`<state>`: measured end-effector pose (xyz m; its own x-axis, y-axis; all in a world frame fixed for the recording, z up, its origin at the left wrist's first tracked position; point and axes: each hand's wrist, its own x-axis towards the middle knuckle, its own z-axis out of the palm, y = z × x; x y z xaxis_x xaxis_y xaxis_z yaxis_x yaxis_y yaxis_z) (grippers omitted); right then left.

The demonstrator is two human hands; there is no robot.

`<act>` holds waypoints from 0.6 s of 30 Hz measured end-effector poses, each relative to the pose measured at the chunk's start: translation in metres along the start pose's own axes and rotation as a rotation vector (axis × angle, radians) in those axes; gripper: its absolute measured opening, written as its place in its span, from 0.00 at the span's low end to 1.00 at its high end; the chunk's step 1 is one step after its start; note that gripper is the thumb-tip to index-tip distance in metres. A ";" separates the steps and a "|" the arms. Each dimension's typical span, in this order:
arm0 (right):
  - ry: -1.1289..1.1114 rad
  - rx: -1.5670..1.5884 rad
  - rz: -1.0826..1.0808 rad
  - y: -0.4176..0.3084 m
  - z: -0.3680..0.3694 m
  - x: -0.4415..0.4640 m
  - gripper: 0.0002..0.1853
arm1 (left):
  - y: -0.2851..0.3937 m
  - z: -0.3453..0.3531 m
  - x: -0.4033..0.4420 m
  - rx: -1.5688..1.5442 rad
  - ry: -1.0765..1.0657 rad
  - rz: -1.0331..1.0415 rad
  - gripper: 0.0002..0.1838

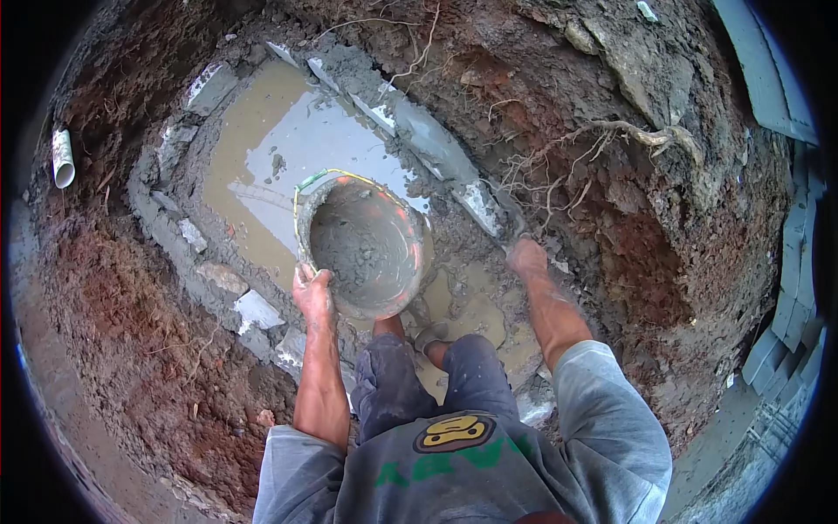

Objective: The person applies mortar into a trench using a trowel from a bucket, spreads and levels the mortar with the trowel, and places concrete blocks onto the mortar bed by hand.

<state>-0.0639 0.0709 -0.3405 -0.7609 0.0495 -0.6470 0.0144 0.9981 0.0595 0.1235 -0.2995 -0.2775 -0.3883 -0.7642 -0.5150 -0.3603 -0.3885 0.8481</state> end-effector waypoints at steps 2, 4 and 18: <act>0.035 0.004 0.017 0.014 -0.002 -0.017 0.21 | 0.016 0.000 -0.011 0.035 -0.082 -0.020 0.40; 0.021 0.001 0.048 0.030 -0.002 -0.046 0.21 | 0.024 -0.004 -0.027 0.029 -0.110 0.000 0.36; 0.300 0.271 -0.557 0.072 -0.154 -0.282 0.22 | 0.242 0.000 -0.169 0.146 -0.364 0.439 0.30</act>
<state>0.0516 0.1235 -0.0371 -0.8481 -0.4468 -0.2848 -0.2993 0.8475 -0.4383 0.1022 -0.2648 0.0148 -0.7843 -0.6016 -0.1514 -0.2035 0.0190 0.9789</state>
